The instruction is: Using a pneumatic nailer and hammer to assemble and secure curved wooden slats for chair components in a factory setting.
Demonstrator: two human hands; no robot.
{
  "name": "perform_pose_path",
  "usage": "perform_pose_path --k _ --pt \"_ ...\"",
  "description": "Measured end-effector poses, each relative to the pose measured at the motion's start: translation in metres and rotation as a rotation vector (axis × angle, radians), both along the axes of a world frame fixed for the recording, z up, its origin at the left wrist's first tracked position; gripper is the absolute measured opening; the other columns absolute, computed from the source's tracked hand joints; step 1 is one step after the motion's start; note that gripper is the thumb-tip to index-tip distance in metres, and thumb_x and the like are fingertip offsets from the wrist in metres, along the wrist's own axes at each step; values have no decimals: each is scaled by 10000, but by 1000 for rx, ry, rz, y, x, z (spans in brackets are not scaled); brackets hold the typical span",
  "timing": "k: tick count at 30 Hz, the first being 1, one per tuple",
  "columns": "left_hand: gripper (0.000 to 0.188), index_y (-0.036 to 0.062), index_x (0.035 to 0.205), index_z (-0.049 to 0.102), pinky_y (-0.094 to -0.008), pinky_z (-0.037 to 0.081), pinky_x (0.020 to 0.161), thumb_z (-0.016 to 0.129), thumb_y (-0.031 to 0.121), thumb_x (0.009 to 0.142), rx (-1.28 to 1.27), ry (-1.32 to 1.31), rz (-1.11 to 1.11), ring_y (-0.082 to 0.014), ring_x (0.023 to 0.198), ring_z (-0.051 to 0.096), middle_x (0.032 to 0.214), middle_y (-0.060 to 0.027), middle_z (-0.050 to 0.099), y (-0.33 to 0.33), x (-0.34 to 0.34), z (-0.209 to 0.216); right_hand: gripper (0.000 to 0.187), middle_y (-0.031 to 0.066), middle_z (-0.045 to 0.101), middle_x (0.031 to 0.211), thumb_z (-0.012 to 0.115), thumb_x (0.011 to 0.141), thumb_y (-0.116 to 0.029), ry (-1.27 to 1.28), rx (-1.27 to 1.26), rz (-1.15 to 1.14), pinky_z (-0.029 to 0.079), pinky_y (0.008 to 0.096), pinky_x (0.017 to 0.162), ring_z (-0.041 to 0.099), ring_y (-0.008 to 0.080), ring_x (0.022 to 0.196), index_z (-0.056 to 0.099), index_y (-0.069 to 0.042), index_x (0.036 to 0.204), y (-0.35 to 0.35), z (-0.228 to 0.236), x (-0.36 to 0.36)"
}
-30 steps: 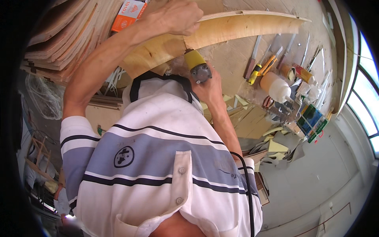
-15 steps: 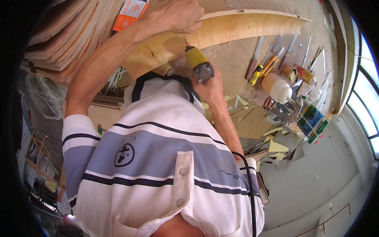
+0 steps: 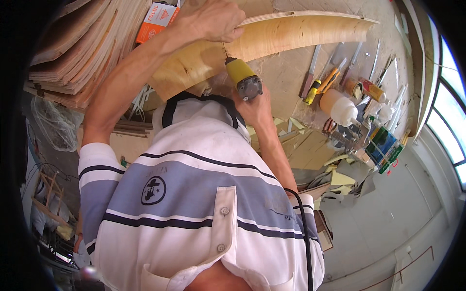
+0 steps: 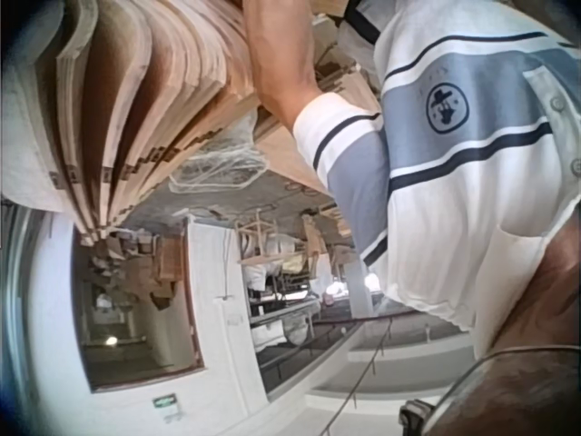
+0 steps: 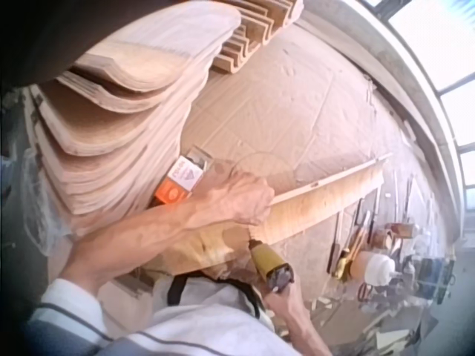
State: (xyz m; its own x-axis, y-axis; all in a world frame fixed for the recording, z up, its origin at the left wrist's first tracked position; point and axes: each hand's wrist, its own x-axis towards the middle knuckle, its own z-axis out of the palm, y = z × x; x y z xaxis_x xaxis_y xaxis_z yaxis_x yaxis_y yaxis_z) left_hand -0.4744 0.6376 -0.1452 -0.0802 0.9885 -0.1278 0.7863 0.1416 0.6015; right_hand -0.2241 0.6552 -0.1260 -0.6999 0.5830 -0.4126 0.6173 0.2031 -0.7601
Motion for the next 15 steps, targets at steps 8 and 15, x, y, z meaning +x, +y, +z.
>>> perform_pose_path --k 8,15 --pt "298 -15 632 648 -452 480 557 587 269 701 -67 29 -4 -373 587 624 631 -241 606 7 -7 -3 248 147 663 885 656 765 -89 13 42 23 496 337 714 634 215 804 626 -3 996 5 2 4" --pt "456 -3 724 673 -440 483 589 633 451 711 -171 5 -60 -344 632 629 688 -235 624 15 -27 -14 346 86 663 979 681 765 -48 40 -49 -192 486 303 760 613 167 887 619 1 1101 22 39 35"
